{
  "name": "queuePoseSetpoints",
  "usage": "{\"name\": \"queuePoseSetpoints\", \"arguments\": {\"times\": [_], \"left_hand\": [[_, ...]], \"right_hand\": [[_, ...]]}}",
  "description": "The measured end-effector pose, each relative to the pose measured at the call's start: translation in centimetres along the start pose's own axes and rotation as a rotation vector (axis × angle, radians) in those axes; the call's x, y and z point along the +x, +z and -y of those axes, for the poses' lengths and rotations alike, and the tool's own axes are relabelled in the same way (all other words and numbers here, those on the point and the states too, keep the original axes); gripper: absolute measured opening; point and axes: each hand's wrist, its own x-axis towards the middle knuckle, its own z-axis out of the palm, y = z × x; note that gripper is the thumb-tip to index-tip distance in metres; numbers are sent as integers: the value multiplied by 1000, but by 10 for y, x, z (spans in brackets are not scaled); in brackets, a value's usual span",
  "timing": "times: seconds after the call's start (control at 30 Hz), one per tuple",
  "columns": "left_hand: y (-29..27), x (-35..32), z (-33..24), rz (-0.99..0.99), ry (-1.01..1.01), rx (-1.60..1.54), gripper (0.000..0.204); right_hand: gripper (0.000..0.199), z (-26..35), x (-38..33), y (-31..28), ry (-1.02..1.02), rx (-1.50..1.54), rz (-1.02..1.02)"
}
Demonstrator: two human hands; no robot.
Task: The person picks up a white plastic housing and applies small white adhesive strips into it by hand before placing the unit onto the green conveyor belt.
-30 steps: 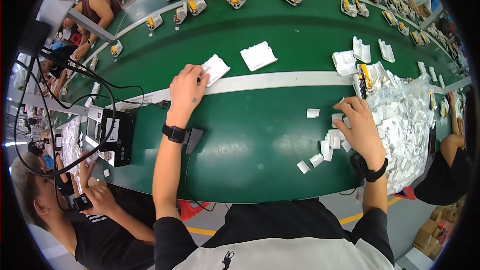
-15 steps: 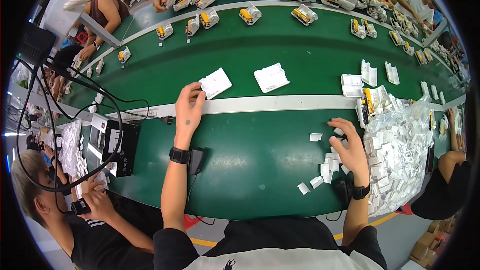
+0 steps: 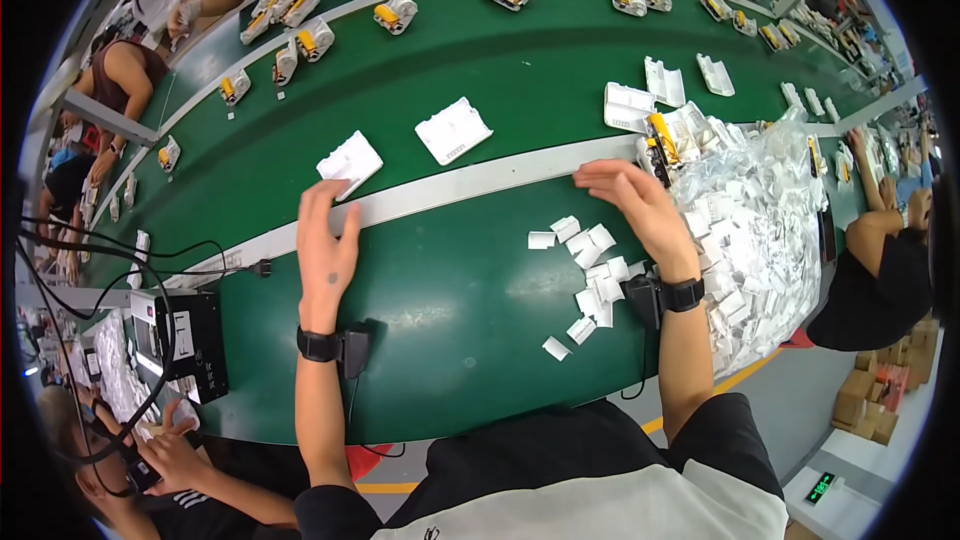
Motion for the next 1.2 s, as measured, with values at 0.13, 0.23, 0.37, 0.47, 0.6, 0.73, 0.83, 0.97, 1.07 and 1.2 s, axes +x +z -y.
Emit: {"name": "queuePoseSetpoints", "arguments": {"times": [0.13,0.23,0.37,0.47,0.6,0.73,0.83,0.97,1.07,1.2], "left_hand": [[19,-13,-40,214,12,-123,33],[34,-23,-59,180,233,5,34],[45,-22,-62,187,231,51,32],[41,-20,-48,203,216,120,31],[31,-12,-26,151,214,262,29],[30,-10,-32,52,251,365,28],[34,-10,-46,38,283,332,26],[50,-16,-68,119,259,78,24],[49,-22,-65,210,199,-82,22],[48,-23,-55,283,181,-146,21]], "right_hand": [[50,-10,-4,7,-47,110,-17],[51,-15,-1,18,-26,260,-1],[52,-15,4,39,-2,297,41],[51,-9,9,57,11,289,73],[49,-9,20,81,39,318,203],[48,-9,27,88,80,333,308],[49,-8,36,82,88,355,341],[50,-10,48,63,78,448,326],[52,-17,49,52,112,562,275],[52,-25,41,53,107,666,365]]}}
